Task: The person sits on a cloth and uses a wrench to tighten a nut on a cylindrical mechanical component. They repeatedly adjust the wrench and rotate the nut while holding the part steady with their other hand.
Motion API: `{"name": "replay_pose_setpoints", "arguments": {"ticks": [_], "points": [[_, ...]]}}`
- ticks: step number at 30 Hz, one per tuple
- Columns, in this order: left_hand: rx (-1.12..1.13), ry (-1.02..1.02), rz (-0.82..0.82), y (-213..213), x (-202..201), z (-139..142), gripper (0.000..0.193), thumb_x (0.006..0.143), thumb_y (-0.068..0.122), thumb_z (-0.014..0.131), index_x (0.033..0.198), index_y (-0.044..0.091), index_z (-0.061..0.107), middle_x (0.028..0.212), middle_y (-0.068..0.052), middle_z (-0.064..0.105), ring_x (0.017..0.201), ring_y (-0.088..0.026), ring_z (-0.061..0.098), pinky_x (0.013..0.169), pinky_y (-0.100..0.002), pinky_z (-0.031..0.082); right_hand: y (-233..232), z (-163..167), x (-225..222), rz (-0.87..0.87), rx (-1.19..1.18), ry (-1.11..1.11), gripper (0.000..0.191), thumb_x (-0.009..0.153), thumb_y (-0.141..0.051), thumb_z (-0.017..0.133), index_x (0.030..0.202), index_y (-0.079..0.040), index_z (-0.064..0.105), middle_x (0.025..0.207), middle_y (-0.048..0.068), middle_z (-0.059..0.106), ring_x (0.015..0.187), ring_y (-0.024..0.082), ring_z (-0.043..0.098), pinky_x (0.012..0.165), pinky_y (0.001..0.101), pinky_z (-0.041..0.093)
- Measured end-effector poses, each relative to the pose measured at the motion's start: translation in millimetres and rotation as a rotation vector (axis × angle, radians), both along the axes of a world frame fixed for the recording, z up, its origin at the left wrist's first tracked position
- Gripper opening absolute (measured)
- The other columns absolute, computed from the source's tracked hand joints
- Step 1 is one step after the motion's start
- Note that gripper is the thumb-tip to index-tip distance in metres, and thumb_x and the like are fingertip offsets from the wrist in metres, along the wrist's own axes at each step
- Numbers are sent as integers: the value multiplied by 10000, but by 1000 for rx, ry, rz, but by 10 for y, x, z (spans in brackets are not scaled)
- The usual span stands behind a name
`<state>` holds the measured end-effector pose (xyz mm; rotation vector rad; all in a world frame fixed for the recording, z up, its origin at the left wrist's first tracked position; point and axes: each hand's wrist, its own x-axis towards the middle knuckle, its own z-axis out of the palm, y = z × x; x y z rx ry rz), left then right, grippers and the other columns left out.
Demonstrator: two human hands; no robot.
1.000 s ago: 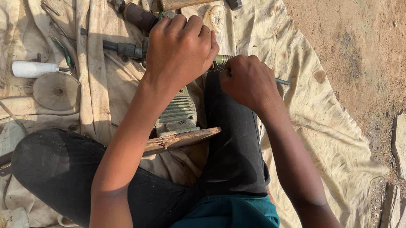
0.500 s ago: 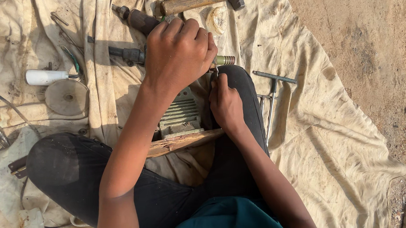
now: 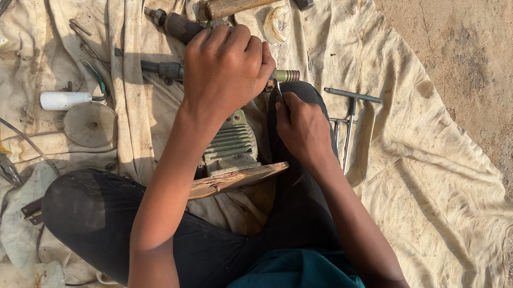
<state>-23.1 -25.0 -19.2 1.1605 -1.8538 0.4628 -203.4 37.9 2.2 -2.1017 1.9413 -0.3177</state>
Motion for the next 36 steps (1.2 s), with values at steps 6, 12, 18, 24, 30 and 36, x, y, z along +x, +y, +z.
{"name": "replay_pose_setpoints", "arguments": {"ticks": [6, 12, 18, 24, 30, 36], "points": [[16, 3, 6, 8, -16, 14, 235, 909, 192, 752, 715, 62, 735, 670, -33, 615, 626, -147, 587, 552, -277, 458, -48, 252, 65, 9, 159, 51, 246, 983, -215, 561, 871, -13, 645, 647, 212, 671, 613, 378, 696, 629, 489, 549], [30, 4, -8, 11, -8, 21, 236, 910, 193, 749, 713, 64, 736, 674, -36, 618, 631, -150, 596, 561, -286, 471, -107, 413, 162, -39, 342, -9, 298, 1011, -205, 502, 825, 3, 607, 589, 156, 677, 519, 245, 727, 599, 393, 583], [25, 8, -7, 12, -15, 1, 236, 912, 202, 748, 724, 60, 742, 684, -41, 629, 636, -154, 600, 567, -288, 476, -49, 433, 96, -62, 376, -164, 280, 999, -196, 511, 840, 10, 615, 611, 116, 691, 500, 213, 724, 529, 360, 575], [32, 9, -20, -4, -18, -15, 224, 914, 185, 755, 731, 56, 750, 685, -50, 645, 626, -145, 598, 576, -278, 487, -207, 516, 106, -55, 494, -40, 333, 1009, -207, 488, 795, 3, 632, 580, 98, 670, 501, 186, 716, 528, 348, 577], [42, 18, -17, -8, -35, -20, 216, 899, 176, 757, 719, 56, 748, 680, -50, 648, 625, -145, 607, 562, -279, 483, -459, 650, 125, -26, 659, 115, 391, 1002, -223, 508, 714, -7, 662, 562, 87, 670, 486, 156, 665, 531, 349, 552], [41, 14, -25, -2, -25, -6, 230, 908, 186, 757, 720, 55, 745, 683, -53, 646, 634, -149, 611, 578, -280, 494, -689, 649, 50, -12, 746, 39, 339, 957, -195, 558, 691, -18, 669, 586, 87, 676, 486, 174, 647, 525, 373, 542]]}}
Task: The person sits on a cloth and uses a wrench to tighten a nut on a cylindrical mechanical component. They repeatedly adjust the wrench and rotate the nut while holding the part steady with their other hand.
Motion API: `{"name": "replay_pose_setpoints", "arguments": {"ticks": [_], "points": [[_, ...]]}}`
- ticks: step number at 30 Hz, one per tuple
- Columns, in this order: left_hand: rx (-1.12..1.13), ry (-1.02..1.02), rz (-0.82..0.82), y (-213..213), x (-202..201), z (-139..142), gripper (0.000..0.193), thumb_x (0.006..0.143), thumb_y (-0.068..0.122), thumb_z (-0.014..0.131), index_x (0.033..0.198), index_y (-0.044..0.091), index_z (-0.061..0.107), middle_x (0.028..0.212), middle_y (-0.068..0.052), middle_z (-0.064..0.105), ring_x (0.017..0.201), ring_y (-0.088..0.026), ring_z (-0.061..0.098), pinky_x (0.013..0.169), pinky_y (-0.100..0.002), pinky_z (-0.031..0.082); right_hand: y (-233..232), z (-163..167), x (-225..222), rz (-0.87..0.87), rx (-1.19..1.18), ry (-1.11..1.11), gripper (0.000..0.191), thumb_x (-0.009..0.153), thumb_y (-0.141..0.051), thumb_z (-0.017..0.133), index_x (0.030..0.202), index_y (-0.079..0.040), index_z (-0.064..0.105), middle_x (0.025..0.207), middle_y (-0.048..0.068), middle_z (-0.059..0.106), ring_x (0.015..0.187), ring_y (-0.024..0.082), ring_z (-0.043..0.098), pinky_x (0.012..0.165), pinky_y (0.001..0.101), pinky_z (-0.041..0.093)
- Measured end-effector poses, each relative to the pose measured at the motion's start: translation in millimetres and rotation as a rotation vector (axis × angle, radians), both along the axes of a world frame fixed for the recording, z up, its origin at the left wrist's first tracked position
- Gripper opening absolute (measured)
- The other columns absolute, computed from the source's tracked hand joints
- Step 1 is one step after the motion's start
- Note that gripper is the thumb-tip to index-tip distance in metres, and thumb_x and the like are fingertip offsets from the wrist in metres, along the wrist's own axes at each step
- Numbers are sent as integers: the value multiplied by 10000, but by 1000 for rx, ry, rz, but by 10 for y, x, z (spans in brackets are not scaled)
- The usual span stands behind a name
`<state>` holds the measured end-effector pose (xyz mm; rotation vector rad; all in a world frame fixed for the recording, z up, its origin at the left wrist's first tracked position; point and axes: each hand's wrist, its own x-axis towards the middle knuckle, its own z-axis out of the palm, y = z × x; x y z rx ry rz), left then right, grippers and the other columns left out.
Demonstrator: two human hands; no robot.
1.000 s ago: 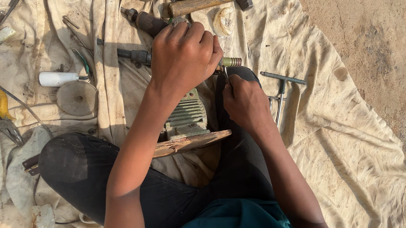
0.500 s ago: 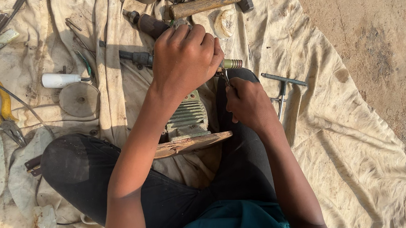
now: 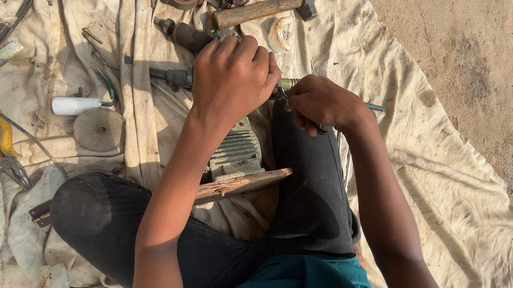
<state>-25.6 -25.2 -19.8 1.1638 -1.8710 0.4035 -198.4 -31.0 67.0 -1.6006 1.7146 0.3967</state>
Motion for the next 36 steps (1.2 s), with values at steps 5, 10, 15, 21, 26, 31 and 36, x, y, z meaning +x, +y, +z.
{"name": "replay_pose_setpoints", "arguments": {"ticks": [5, 10, 15, 21, 26, 31, 36], "points": [[-8, -7, 18, 15, -20, 12, 226, 894, 187, 750, 711, 55, 737, 687, -48, 640, 640, -157, 610, 592, -290, 500, 421, -582, -10, 77, -505, 73, 237, 976, -150, 524, 826, 18, 598, 626, 203, 638, 523, 350, 668, 622, 461, 536], [3, 8, 6, 32, -6, 15, 237, 900, 179, 756, 695, 61, 727, 674, -43, 623, 632, -155, 597, 572, -294, 480, 657, -1304, -92, 114, -872, -282, 145, 994, -42, 530, 1055, 30, 420, 706, 229, 630, 661, 442, 644, 553, 513, 490], [-3, -13, 26, 17, 15, 39, 235, 903, 171, 749, 693, 68, 728, 663, -34, 619, 606, -137, 574, 542, -274, 451, 669, -1370, -196, -45, -761, -555, 64, 1058, -15, 468, 1033, -2, 411, 741, 147, 656, 594, 258, 695, 530, 365, 541], [15, -1, 8, 30, 8, 24, 247, 909, 178, 747, 691, 64, 727, 667, -35, 623, 613, -141, 579, 562, -279, 469, 929, -978, -208, -246, -578, -443, 122, 1079, -88, 509, 1169, -20, 555, 733, 126, 708, 546, 166, 692, 506, 314, 527], [-16, 0, 21, 22, 9, 14, 231, 907, 185, 747, 713, 60, 735, 693, -42, 634, 640, -146, 594, 585, -285, 481, 823, -722, -186, -177, -551, -459, 366, 958, -5, 496, 1308, 49, 405, 821, 118, 731, 562, 143, 673, 524, 278, 534], [-6, -4, 17, 24, -1, 17, 215, 904, 184, 756, 728, 61, 750, 695, -42, 651, 640, -149, 608, 585, -284, 492, 813, -611, -129, -300, -477, -579, 324, 989, -13, 456, 1306, 53, 469, 926, 131, 716, 592, 133, 693, 479, 264, 537], [7, -1, 11, 13, -7, 11, 221, 898, 200, 763, 725, 61, 753, 711, -53, 672, 652, -153, 627, 582, -285, 497, 786, -501, -120, -351, -436, -525, 332, 993, -35, 489, 1311, 42, 545, 928, 122, 743, 593, 126, 709, 474, 263, 548]]}}
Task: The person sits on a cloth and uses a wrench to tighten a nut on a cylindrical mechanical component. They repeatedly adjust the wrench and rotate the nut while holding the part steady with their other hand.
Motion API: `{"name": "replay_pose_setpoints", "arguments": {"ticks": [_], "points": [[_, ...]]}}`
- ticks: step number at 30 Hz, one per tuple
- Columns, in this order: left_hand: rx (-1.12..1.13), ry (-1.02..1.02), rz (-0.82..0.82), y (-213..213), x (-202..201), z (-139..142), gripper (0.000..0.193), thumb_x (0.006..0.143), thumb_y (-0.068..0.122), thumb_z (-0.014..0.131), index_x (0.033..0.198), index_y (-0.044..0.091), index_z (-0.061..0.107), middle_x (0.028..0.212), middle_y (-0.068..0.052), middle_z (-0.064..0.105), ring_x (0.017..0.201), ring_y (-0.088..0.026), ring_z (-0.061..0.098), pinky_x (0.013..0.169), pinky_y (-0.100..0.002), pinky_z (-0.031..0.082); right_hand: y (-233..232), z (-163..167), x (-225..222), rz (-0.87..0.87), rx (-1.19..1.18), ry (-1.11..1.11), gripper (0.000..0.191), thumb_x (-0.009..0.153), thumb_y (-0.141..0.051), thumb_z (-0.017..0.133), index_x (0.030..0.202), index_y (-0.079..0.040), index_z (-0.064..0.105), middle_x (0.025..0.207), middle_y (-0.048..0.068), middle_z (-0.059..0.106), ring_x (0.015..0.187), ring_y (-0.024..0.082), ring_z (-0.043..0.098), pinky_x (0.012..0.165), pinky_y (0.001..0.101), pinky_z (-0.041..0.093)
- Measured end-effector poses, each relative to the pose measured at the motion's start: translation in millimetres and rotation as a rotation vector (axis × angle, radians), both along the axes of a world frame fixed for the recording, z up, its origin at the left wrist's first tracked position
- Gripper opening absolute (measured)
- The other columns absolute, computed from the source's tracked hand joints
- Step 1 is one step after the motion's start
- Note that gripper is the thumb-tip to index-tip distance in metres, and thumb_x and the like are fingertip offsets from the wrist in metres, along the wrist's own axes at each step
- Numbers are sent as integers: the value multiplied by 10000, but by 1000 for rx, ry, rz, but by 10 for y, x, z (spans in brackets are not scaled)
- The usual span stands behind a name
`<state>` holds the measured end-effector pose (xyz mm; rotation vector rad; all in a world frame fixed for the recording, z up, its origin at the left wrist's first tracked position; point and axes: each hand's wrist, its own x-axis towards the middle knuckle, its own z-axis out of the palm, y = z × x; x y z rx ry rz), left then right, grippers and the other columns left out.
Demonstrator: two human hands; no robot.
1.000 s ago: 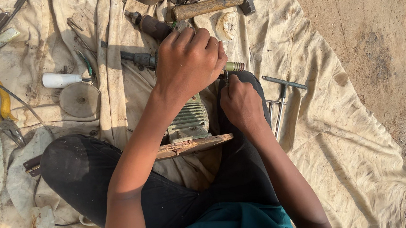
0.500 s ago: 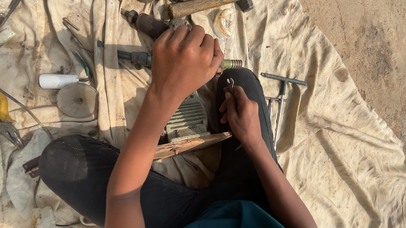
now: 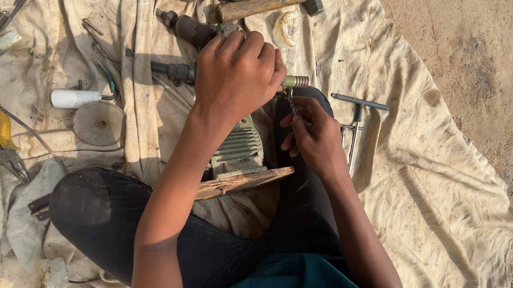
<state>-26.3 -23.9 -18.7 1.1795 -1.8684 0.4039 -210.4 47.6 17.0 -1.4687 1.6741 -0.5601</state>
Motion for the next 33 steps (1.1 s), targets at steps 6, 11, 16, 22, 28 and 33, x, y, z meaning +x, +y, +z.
{"name": "replay_pose_setpoints", "arguments": {"ticks": [6, 11, 16, 22, 28, 33], "points": [[-2, -12, 4, 7, -4, -9, 217, 904, 203, 759, 741, 59, 758, 699, -50, 663, 645, -150, 624, 577, -283, 495, -16, 154, 44, 45, -7, 119, 338, 974, -44, 520, 1290, 41, 604, 882, 117, 767, 561, 133, 720, 451, 265, 548], [-9, -11, 0, -2, -9, -12, 222, 912, 198, 756, 738, 61, 752, 699, -53, 655, 649, -149, 620, 581, -281, 496, -28, 203, 74, 64, 29, 215, 340, 965, -45, 507, 1273, 35, 627, 869, 110, 783, 560, 129, 737, 453, 263, 566], [-15, -10, 5, 5, -5, -3, 222, 905, 202, 750, 739, 55, 750, 695, -51, 646, 654, -152, 617, 587, -282, 498, -107, 208, 97, 113, -47, 257, 313, 952, -35, 525, 1230, 51, 639, 836, 117, 777, 548, 148, 732, 480, 286, 566], [-10, -13, 0, 10, -10, 9, 246, 905, 209, 760, 711, 59, 735, 684, -49, 636, 640, -154, 603, 579, -287, 493, -158, 332, 201, 164, -63, 377, 244, 955, -46, 529, 1125, 44, 680, 738, 124, 750, 527, 175, 734, 507, 310, 584], [1, 3, -5, 21, -17, 29, 236, 912, 197, 763, 721, 60, 737, 694, -47, 634, 650, -149, 604, 595, -290, 497, -260, 379, 200, 229, -18, 536, 189, 994, -81, 531, 1024, -1, 699, 628, 189, 714, 531, 252, 729, 569, 369, 581], [-34, 10, 8, 46, -15, 45, 218, 902, 202, 747, 737, 60, 733, 731, -51, 645, 707, -169, 633, 665, -305, 533, -116, -101, 52, 328, -475, 584, 70, 990, -48, 577, 1023, 13, 569, 779, 260, 675, 694, 451, 672, 574, 507, 514]]}}
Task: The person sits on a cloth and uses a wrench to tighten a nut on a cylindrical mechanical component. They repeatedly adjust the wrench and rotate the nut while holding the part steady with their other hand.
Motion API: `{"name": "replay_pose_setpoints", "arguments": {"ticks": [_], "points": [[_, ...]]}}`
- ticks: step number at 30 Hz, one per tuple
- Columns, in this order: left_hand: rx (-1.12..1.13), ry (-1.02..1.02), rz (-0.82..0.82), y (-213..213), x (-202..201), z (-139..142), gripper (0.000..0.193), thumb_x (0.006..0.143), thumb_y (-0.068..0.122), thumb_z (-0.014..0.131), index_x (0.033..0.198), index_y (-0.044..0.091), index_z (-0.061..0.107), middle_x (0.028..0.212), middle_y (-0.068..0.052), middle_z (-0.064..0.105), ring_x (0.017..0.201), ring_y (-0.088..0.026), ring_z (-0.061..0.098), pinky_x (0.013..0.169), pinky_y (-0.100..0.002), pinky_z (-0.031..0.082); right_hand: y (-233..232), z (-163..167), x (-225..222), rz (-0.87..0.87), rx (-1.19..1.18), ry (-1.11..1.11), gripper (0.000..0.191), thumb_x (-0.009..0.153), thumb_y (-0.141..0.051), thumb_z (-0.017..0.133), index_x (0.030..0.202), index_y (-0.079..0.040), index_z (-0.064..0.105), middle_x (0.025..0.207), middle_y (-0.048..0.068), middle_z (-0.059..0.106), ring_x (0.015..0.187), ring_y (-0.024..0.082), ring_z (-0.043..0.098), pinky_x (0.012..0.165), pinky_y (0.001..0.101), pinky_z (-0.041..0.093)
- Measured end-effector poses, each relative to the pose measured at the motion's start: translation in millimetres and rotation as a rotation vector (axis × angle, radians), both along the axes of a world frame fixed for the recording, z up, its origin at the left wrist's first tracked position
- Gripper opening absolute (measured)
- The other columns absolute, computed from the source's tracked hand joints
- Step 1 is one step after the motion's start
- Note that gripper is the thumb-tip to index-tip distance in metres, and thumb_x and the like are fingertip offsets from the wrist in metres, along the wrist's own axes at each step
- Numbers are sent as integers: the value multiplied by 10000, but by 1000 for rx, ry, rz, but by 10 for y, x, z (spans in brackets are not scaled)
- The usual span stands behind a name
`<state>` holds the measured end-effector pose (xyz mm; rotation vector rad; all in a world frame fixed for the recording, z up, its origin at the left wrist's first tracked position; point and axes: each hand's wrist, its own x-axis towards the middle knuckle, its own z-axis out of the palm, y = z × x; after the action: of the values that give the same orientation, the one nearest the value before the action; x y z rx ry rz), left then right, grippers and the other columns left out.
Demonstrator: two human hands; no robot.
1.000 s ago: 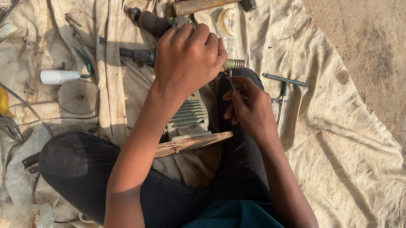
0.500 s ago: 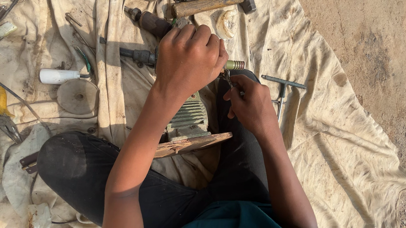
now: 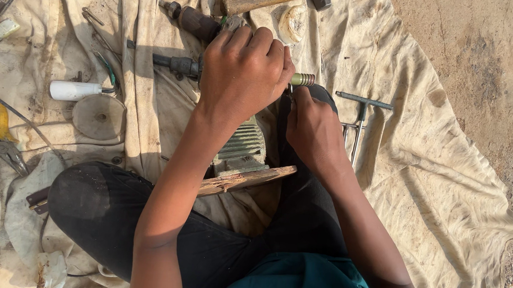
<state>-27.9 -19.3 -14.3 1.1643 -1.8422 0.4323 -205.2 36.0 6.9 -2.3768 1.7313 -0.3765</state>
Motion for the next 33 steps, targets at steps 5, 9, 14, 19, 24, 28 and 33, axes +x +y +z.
{"name": "replay_pose_setpoints", "arguments": {"ticks": [5, 9, 14, 19, 24, 28, 33], "points": [[30, 10, -6, 11, -2, 3, 226, 909, 191, 760, 725, 62, 733, 709, -44, 635, 671, -150, 610, 610, -294, 500, 71, -758, -57, -58, -31, -235, 260, 1072, -78, 533, 1249, 52, 392, 818, 250, 646, 695, 435, 665, 543, 469, 504], [20, -4, -7, -7, 13, 11, 236, 911, 187, 768, 714, 62, 732, 678, -36, 616, 648, -147, 594, 594, -285, 493, 31, -940, -145, -116, 339, -640, 98, 1103, -95, 471, 1107, -17, 413, 793, 108, 690, 608, 187, 707, 539, 333, 559], [10, 3, 5, 12, -3, -4, 218, 904, 183, 758, 724, 64, 731, 709, -38, 634, 673, -150, 609, 620, -291, 504, 230, -703, -195, -331, 440, -696, 94, 1104, -76, 506, 1136, 3, 545, 790, 94, 648, 602, 137, 564, 535, 282, 469], [18, -6, -3, -15, -4, -19, 229, 919, 190, 759, 734, 58, 735, 721, -46, 639, 667, -149, 609, 624, -291, 507, 211, -253, -209, -277, 413, -701, 227, 987, -25, 546, 1196, 47, 497, 957, 71, 672, 677, 110, 654, 545, 245, 513], [37, -8, -4, -17, -9, -5, 241, 920, 193, 752, 721, 59, 728, 720, -46, 639, 669, -159, 616, 628, -295, 510, 53, 177, -184, -297, 449, -472, 346, 966, -19, 562, 1300, 65, 590, 913, 122, 729, 763, 161, 789, 541, 269, 610], [38, -17, 4, -22, -20, -6, 244, 914, 206, 756, 716, 64, 733, 691, -39, 626, 649, -157, 614, 605, -296, 499, -118, 411, -153, -244, 530, -284, 379, 948, -18, 571, 1320, 43, 608, 884, 130, 748, 762, 177, 795, 578, 282, 640], [35, -39, 20, -42, -45, -31, 260, 907, 241, 757, 722, 58, 741, 694, -36, 640, 633, -150, 618, 588, -293, 489, -248, 630, -74, -252, 615, -42, 347, 936, -22, 575, 1271, 21, 654, 850, 109, 764, 734, 163, 792, 589, 295, 641]]}}
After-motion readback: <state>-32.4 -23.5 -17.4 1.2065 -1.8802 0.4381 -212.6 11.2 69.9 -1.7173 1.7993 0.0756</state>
